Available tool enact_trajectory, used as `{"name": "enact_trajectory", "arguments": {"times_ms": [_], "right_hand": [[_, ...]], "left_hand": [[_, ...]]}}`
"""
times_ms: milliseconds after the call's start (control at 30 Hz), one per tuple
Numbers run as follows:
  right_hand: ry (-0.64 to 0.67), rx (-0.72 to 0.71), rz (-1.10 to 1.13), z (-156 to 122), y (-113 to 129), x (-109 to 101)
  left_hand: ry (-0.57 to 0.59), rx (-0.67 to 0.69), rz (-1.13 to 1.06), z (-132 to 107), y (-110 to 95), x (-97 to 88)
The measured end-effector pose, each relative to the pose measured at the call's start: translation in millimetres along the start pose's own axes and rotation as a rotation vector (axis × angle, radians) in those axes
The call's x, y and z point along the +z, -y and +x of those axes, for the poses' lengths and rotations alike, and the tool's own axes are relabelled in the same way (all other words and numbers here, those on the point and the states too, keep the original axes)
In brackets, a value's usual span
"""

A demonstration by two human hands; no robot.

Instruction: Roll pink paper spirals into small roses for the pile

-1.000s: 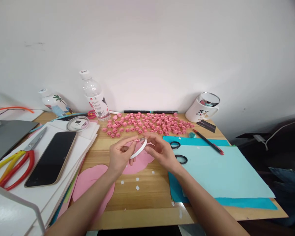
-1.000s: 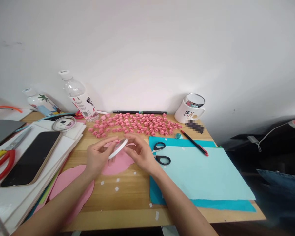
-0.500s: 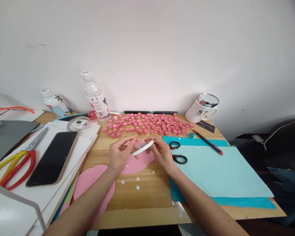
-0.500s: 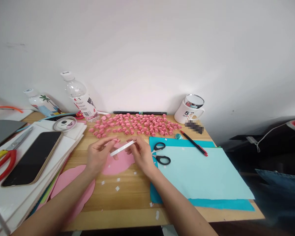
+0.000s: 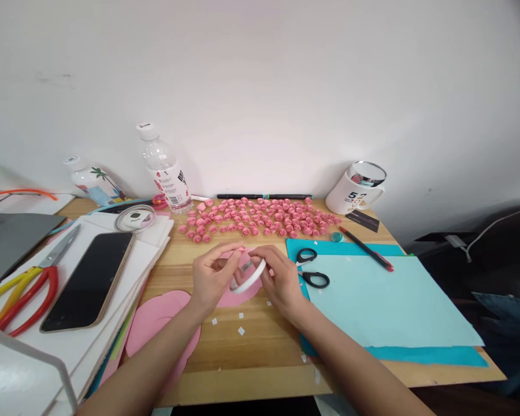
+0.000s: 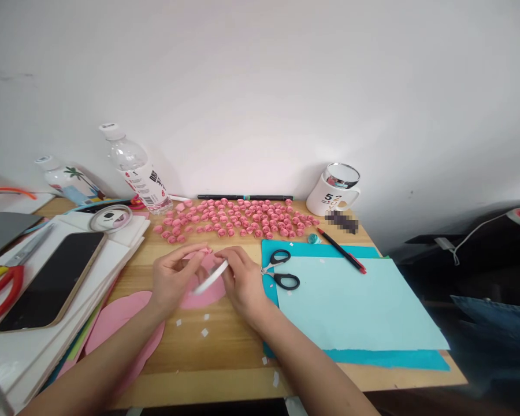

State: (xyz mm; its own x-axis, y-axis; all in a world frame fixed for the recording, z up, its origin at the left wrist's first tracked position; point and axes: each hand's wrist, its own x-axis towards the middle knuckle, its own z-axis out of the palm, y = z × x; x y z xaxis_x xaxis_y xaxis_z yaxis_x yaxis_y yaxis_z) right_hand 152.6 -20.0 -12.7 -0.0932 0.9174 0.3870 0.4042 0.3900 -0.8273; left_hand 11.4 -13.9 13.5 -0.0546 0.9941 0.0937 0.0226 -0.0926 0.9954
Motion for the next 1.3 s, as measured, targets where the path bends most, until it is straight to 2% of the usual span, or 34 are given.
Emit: {"name": "enact_trajectory", "arguments": {"times_ms": [67,167,300,433,567,633,867,1033,1167,1233,1300], "right_hand": [[0.022,0.131,0.129,3.3,2.8,-2.5],[0.058,0.331,0.304,7.7,5.7,-4.6],[0.095,0.413,0.382,7.4,3.6,-0.4],[0.084,0.281,0.343,1.7,3.0,6.4],[0.039,0.115,0.479,-1.7,9.5,5.3],[0.050,0.059,0.490,-2.5,11.9,3.3],[0.128,-0.055,0.294,-4.4,13.4,3.7],[0.165,-0.177,0.091,-5.2,13.8,3.8],[0.276,-0.263,0.046,-1.3,16.8,-5.6],[0.242,-0.245,0.123,5.0,22.8,-19.9],[0.092,-0.150,0.229,12.7,28.5,-42.1]], "left_hand": [[0.058,0.007,-0.032,0.4,0.5,0.3],[0.081,-0.008,-0.029,-0.8,1.8,1.2],[0.076,0.006,0.049,-4.1,4.0,3.0],[-0.123,0.048,0.154,-4.7,4.4,3.6],[-0.355,0.106,0.180,-2.2,4.7,2.7],[-0.415,0.155,0.184,-1.2,6.7,1.9],[-0.380,0.451,0.354,0.3,19.0,-1.0],[-0.403,0.523,0.380,3.4,22.0,-2.9],[-0.400,0.555,0.380,6.0,22.8,-4.6],[-0.411,0.568,0.376,7.1,23.1,-5.5],[-0.432,0.563,0.370,7.9,23.6,-6.5]]}}
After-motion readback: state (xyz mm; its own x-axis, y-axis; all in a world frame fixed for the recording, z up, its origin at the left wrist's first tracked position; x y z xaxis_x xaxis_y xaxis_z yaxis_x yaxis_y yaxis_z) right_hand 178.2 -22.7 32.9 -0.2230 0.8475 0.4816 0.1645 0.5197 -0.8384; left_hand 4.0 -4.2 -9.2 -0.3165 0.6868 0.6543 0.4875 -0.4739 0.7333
